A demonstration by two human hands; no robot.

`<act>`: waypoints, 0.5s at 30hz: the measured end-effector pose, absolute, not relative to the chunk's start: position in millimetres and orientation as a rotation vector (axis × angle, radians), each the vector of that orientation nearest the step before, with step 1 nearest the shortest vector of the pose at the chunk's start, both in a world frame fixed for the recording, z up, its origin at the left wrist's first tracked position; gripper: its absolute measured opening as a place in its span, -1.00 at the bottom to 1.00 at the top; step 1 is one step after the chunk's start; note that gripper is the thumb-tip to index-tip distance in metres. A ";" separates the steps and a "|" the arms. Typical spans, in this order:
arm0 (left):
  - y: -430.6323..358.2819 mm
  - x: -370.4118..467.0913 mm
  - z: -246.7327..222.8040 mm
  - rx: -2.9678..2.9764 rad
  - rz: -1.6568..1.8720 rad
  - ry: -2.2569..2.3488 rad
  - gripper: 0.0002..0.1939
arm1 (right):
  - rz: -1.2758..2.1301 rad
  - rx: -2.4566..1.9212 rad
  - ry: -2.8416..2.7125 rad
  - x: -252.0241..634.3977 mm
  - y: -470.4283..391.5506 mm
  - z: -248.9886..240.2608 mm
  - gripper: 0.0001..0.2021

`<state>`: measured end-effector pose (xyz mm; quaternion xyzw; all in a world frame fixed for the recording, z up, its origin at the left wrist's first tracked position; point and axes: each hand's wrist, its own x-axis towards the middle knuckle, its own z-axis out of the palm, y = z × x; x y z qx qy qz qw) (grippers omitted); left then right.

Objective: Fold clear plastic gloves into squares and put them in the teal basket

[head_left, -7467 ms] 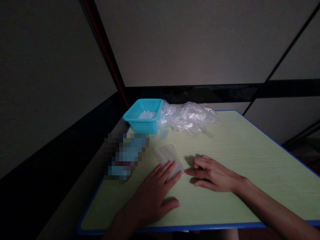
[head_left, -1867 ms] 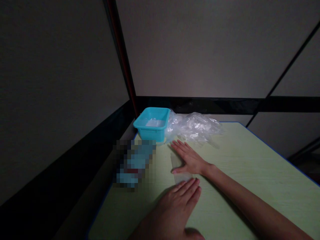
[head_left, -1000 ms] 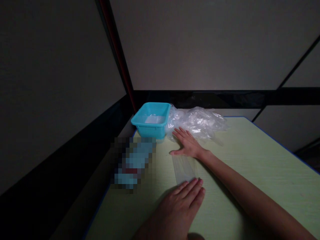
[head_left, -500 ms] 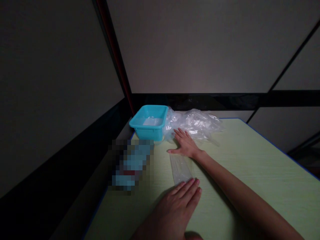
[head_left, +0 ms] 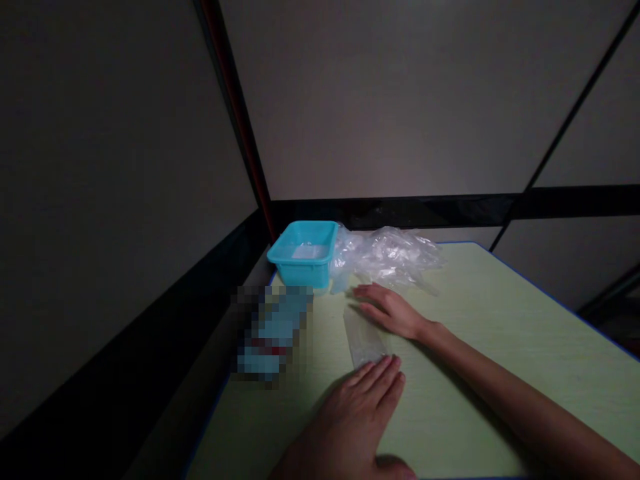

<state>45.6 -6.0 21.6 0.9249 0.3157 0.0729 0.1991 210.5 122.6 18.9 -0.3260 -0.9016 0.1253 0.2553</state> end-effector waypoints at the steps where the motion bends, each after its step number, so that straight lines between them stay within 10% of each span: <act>1: -6.3 45.4 21.2 2.580 0.209 0.885 -0.12 | 0.448 -0.799 -2.448 216.5 115.9 20.3 -0.68; 15: -6.2 48.3 26.4 2.529 0.135 0.945 -0.13 | 0.687 -0.542 -2.740 221.0 80.4 25.9 -0.64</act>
